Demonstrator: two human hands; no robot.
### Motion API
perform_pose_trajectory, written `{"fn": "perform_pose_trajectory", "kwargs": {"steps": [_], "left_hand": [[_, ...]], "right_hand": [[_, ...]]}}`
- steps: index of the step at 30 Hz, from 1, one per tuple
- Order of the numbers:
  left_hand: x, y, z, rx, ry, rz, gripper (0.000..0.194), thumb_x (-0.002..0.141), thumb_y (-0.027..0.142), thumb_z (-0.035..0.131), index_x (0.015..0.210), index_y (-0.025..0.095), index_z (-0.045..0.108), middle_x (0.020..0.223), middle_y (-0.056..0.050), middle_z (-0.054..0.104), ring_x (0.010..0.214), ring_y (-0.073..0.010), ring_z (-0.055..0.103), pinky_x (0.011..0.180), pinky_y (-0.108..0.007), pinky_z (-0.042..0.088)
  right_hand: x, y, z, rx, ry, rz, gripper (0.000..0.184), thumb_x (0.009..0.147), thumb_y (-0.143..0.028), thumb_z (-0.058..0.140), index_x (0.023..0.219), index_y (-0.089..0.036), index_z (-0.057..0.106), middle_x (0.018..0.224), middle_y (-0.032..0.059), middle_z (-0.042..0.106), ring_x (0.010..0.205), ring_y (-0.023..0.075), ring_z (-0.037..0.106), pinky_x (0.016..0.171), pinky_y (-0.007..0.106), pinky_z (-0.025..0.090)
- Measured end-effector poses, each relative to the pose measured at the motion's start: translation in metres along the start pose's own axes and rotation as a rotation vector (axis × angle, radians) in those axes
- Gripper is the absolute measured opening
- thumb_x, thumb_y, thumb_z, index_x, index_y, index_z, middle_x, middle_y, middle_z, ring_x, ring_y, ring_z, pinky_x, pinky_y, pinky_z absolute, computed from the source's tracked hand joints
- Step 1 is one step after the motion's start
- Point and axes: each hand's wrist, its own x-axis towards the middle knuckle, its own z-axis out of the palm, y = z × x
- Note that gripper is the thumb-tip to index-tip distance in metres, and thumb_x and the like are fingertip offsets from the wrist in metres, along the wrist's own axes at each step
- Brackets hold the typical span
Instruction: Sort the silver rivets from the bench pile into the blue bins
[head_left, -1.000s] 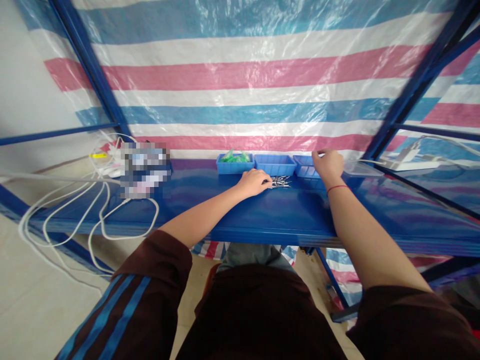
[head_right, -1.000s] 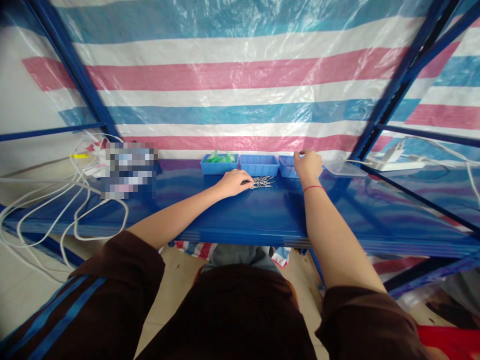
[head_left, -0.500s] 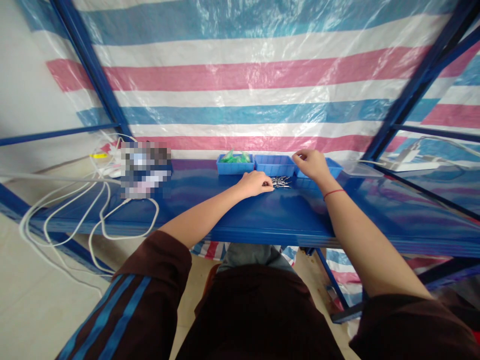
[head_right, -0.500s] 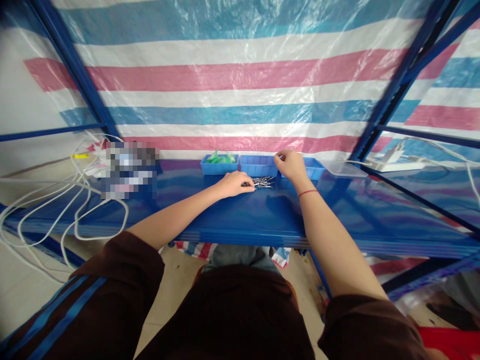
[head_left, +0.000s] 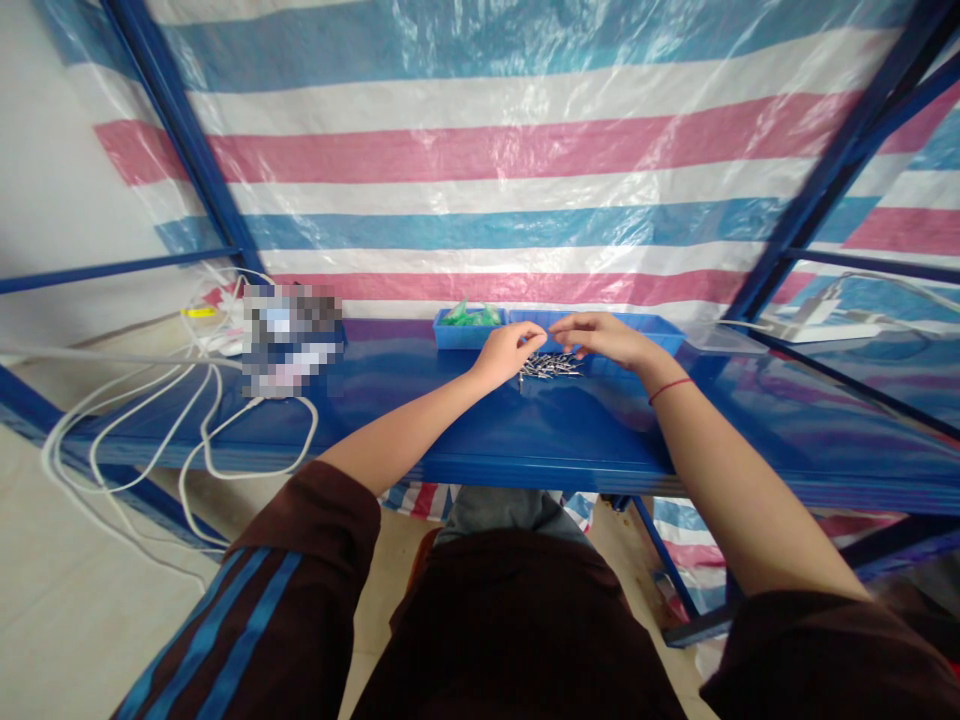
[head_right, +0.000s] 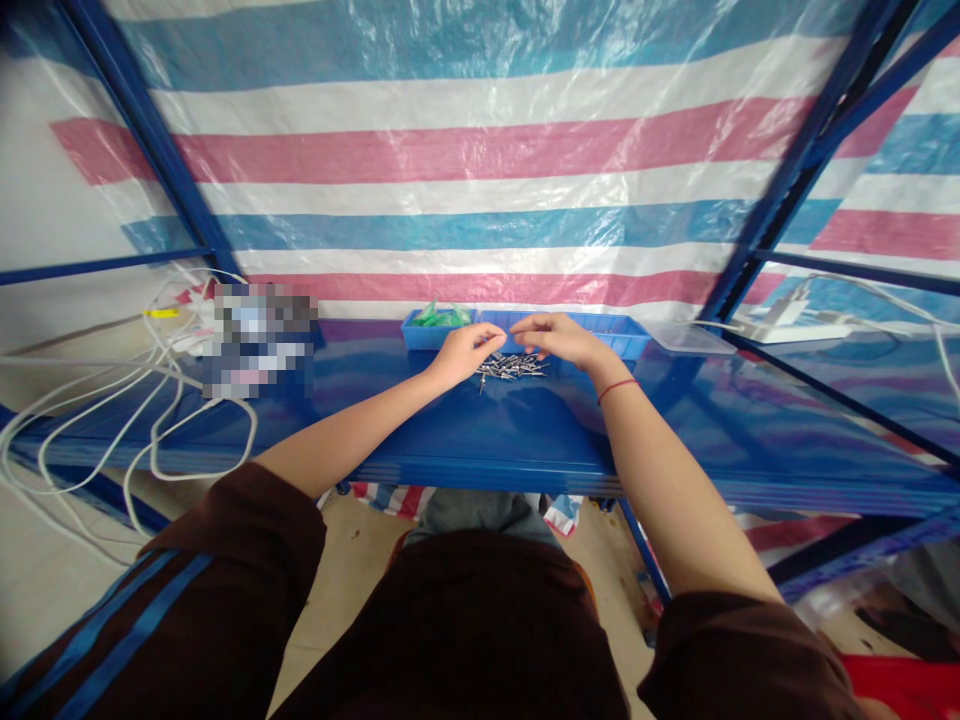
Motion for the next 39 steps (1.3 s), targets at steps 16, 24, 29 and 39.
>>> {"fn": "perform_pose_trajectory", "kwargs": {"steps": [16, 24, 29, 39], "left_hand": [[-0.001, 0.009, 0.001, -0.094, 0.024, -0.147, 0.016, 0.086, 0.029, 0.056, 0.085, 0.016, 0.065, 0.089, -0.004, 0.069, 0.079, -0.0138, 0.061, 0.081, -0.028, 0.046], [-0.003, 0.009, 0.006, -0.172, -0.053, -0.149, 0.018, 0.088, 0.029, 0.053, 0.09, 0.014, 0.063, 0.093, -0.006, 0.069, 0.088, -0.0155, 0.063, 0.084, -0.029, 0.045], [0.001, 0.003, 0.007, -0.191, 0.036, -0.167, 0.013, 0.085, 0.027, 0.057, 0.085, 0.014, 0.061, 0.091, -0.005, 0.068, 0.087, -0.0144, 0.062, 0.082, -0.028, 0.046], [0.003, -0.005, 0.006, -0.024, 0.127, -0.136, 0.021, 0.088, 0.034, 0.055, 0.089, 0.014, 0.061, 0.093, -0.007, 0.067, 0.088, -0.0156, 0.062, 0.081, -0.028, 0.047]], "right_hand": [[0.001, -0.015, 0.017, 0.106, 0.198, -0.04, 0.024, 0.072, -0.04, 0.068, 0.069, -0.017, 0.061, 0.054, -0.0011, 0.053, 0.049, 0.0094, 0.046, 0.046, 0.023, 0.036], [-0.001, -0.017, 0.022, 0.038, 0.15, -0.155, 0.035, 0.067, -0.049, 0.072, 0.068, -0.016, 0.062, 0.061, 0.0003, 0.058, 0.055, 0.0102, 0.048, 0.054, 0.026, 0.039], [-0.001, -0.019, 0.021, 0.025, 0.157, -0.216, 0.034, 0.067, -0.049, 0.071, 0.073, -0.015, 0.065, 0.067, 0.0027, 0.062, 0.058, 0.0121, 0.05, 0.058, 0.028, 0.041], [0.008, 0.0, 0.015, -0.177, 0.094, -0.185, 0.038, 0.076, -0.051, 0.058, 0.068, -0.015, 0.064, 0.063, 0.0027, 0.06, 0.056, 0.0126, 0.05, 0.055, 0.026, 0.038]]}}
